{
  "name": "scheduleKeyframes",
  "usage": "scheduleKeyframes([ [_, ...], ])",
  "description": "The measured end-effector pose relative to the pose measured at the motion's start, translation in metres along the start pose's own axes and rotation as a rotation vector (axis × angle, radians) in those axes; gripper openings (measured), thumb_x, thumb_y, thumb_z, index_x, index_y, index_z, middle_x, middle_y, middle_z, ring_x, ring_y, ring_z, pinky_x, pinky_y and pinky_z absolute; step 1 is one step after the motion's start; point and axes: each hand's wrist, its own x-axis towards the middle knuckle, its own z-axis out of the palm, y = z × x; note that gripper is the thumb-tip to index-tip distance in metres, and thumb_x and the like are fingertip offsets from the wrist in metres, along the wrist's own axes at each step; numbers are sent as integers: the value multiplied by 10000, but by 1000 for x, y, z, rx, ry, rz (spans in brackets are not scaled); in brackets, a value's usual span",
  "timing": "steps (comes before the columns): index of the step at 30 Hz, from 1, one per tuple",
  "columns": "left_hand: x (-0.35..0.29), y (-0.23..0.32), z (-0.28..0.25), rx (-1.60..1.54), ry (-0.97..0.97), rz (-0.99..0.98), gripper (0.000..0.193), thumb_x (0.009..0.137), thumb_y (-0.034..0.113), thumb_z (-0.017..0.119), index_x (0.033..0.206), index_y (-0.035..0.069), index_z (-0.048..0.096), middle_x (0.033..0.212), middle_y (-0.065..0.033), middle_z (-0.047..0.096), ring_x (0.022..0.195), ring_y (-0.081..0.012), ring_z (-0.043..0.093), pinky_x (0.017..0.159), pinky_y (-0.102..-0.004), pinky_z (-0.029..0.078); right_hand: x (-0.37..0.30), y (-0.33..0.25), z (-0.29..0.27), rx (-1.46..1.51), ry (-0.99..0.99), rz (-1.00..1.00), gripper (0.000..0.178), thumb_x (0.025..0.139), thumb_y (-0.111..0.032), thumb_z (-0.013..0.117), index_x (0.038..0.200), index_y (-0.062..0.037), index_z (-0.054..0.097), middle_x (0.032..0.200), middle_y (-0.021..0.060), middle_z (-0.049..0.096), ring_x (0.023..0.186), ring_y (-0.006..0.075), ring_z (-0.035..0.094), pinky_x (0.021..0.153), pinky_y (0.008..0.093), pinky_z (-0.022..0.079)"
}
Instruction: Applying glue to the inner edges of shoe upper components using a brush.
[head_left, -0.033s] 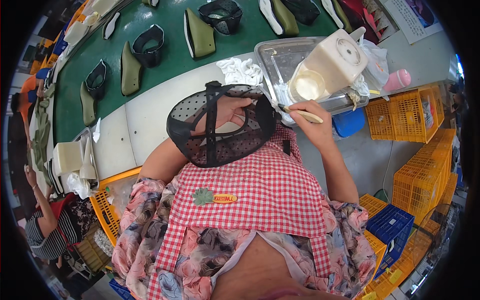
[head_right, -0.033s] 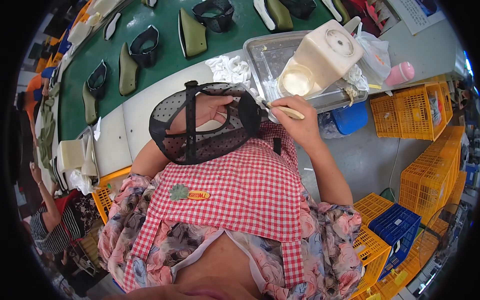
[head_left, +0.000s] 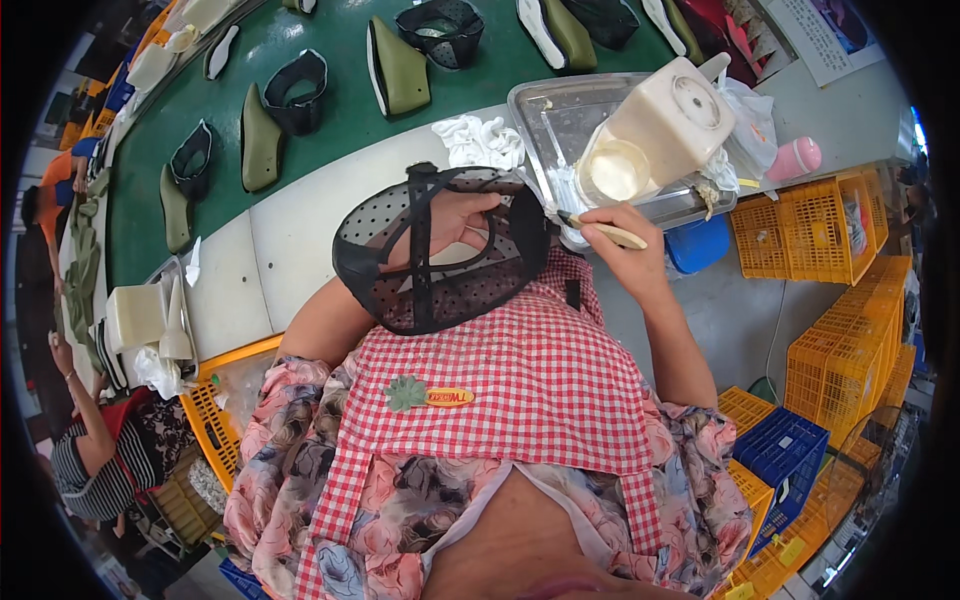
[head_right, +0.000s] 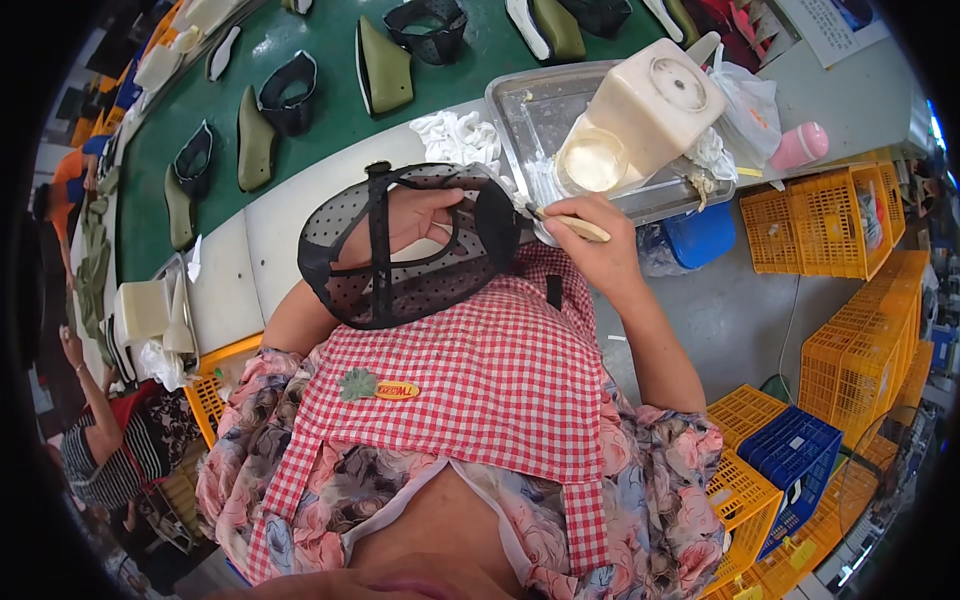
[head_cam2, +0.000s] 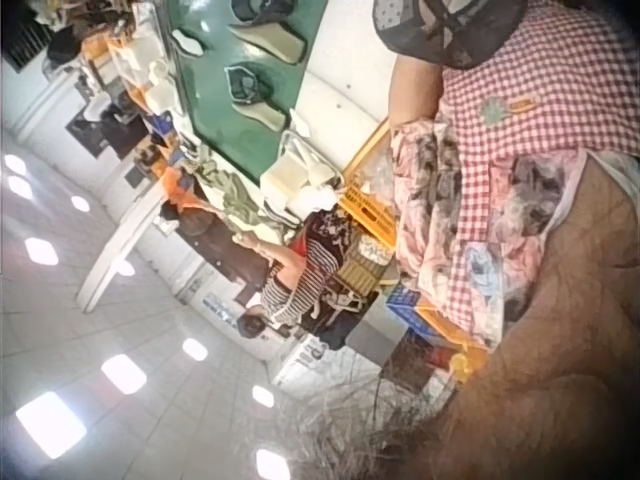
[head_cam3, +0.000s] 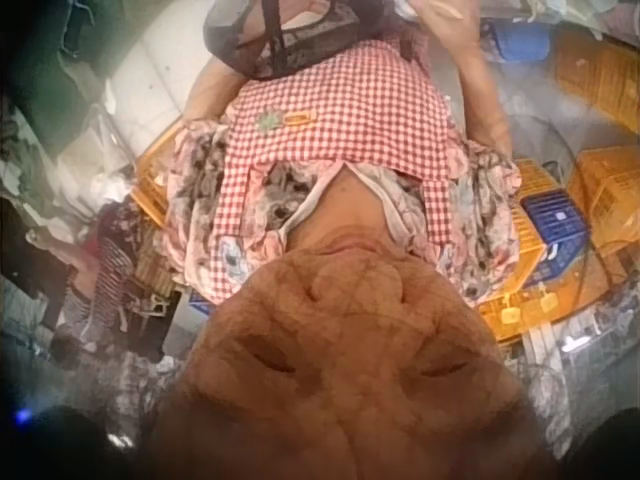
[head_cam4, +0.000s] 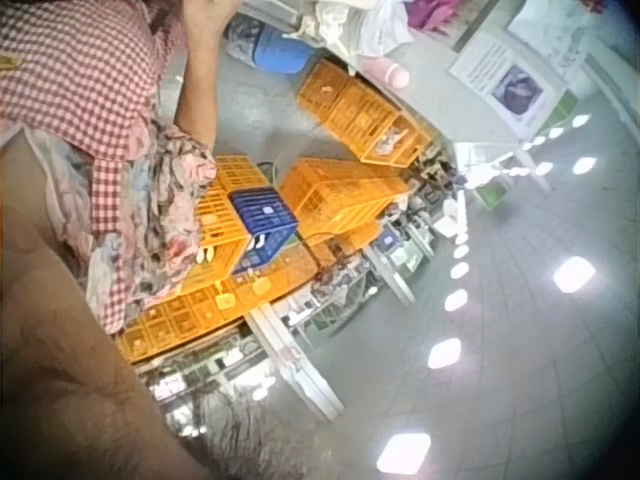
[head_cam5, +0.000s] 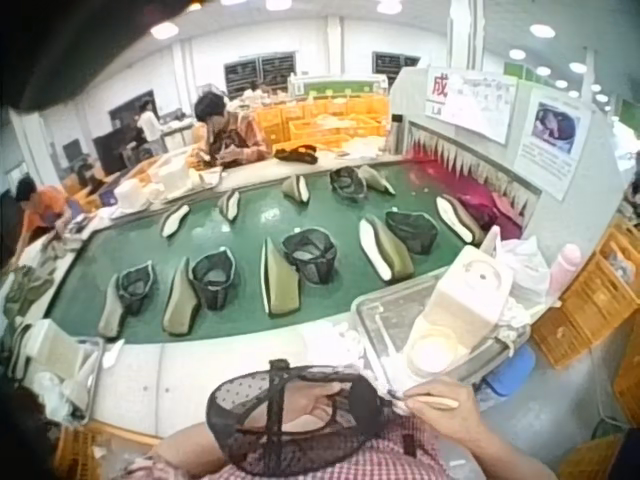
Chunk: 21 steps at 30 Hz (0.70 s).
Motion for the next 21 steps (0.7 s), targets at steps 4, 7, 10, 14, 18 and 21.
scheduleKeyframes([
  [4, 2, 5, -1, -43, 47, 29, 376, 1037, 223, 532, 1373, 57, 548, 1222, -76, 666, 1036, -197, 681, 811, -389, 579, -11, -3, -5, 42, 59, 107, 151, 860, -55, 741, 1008, -28, 738, 941, 56, 701, 860, 126, 646, 763, 251, 491],
  [7, 5, 3, -6, -5, 31, 94, 394, 1042, 227, 527, 1393, 50, 531, 1227, -91, 663, 1063, -219, 682, 815, -411, 586, -8, -14, -7, 70, 139, 96, 148, 866, -51, 733, 1010, -18, 733, 944, 53, 699, 858, 117, 641, 763, 245, 487],
  [10, 6, 6, 1, 42, 40, 117, 412, 1043, 248, 531, 1403, 47, 518, 1234, -101, 659, 1085, -235, 677, 820, -430, 586, -1, -23, -2, 94, 208, 76, 142, 855, -49, 739, 994, -18, 734, 931, 65, 702, 851, 130, 651, 758, 257, 497],
  [14, 8, 9, 7, 24, 16, 183, 425, 1048, 260, 521, 1422, 60, 498, 1243, -105, 652, 1091, -246, 673, 845, -433, 588, -2, -16, 5, 125, 274, 100, 132, 844, -48, 748, 973, -23, 736, 922, 75, 707, 844, 147, 661, 753, 272, 509],
  [18, 16, 5, -1, -89, -8, 207, 439, 1050, 264, 515, 1442, 70, 474, 1266, -109, 641, 1097, -249, 670, 861, -440, 588, -21, -8, 10, 162, 245, 172, 134, 842, -49, 751, 972, -23, 734, 916, 74, 704, 844, 149, 660, 762, 271, 507],
  [21, 20, 4, 0, -96, 55, 217, 447, 1052, 266, 510, 1453, 75, 457, 1281, -109, 634, 1099, -249, 669, 866, -445, 588, -35, -10, 12, 142, 160, 161, 128, 880, -48, 720, 1001, -6, 717, 934, 39, 683, 863, 96, 618, 752, 233, 480],
])
